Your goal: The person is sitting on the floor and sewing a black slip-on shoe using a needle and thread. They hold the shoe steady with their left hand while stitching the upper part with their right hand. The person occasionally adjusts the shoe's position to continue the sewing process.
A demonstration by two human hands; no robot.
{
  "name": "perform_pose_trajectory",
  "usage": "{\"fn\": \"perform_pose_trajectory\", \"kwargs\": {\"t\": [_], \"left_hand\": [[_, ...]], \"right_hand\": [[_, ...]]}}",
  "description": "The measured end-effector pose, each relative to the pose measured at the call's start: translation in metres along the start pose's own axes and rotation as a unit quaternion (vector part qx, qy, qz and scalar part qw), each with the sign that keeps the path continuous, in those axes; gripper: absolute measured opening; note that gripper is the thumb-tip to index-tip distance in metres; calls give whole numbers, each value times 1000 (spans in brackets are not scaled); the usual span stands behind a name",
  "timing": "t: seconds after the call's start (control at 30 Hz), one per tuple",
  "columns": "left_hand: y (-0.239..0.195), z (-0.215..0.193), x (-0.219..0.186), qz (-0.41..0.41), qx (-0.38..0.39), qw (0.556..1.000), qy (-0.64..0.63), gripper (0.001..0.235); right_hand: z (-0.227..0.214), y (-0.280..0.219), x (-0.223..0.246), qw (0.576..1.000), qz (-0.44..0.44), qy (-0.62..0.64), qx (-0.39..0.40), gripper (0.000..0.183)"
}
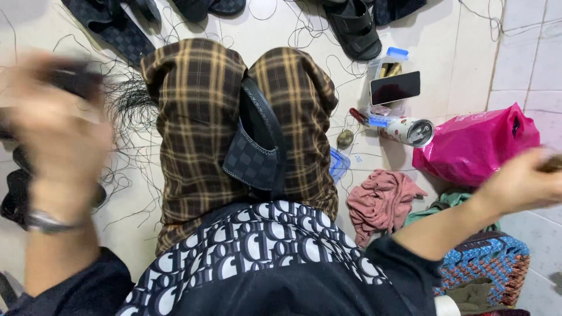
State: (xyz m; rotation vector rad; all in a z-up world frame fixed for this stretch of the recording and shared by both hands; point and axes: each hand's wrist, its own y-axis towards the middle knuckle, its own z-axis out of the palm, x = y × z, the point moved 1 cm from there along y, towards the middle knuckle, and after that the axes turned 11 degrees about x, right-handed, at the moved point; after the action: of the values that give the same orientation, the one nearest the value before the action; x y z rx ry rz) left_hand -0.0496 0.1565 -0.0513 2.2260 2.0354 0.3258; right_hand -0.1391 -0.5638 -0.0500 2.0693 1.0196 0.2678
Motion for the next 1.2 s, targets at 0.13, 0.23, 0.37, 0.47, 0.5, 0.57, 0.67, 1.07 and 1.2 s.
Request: {"fn": "perform_pose_trajectory", "kwargs": {"t": [0.13, 0.23, 0.37, 0.47, 0.5, 0.57, 0.67, 1.07, 1.2], "left_hand": [[3, -79, -120, 267, 304, 845, -351, 41], [18, -91, -130, 239, 486, 812, -217, 19], [21, -76, -113, 189, 746, 574, -281, 45], [21, -81, -134, 128, 561, 461, -676, 31], [16, -75, -147, 127, 561, 460, -676, 31], [8, -61, -169, 76, 313, 498, -805, 23], [3, -30, -193, -53, 160, 445, -879, 27], [31, -51, -28, 92, 113, 983, -113, 46], [67, -104, -107, 182, 200, 909, -316, 53]], "right_hand": [[-148, -45, 158, 725, -256, 543, 338, 29], [-176, -75, 211, 518, -308, 630, 490, 27], [-182, -92, 225, 504, -319, 641, 483, 13], [-183, -109, 226, 504, -214, 659, 516, 5], [-182, -113, 228, 504, -214, 658, 517, 5], [-181, -121, 231, 486, -169, 707, 485, 10], [-187, -127, 246, 480, -162, 719, 476, 10], [-184, -78, 201, 585, -516, 439, 446, 53], [-183, -74, 202, 587, -534, 425, 435, 53]]}}
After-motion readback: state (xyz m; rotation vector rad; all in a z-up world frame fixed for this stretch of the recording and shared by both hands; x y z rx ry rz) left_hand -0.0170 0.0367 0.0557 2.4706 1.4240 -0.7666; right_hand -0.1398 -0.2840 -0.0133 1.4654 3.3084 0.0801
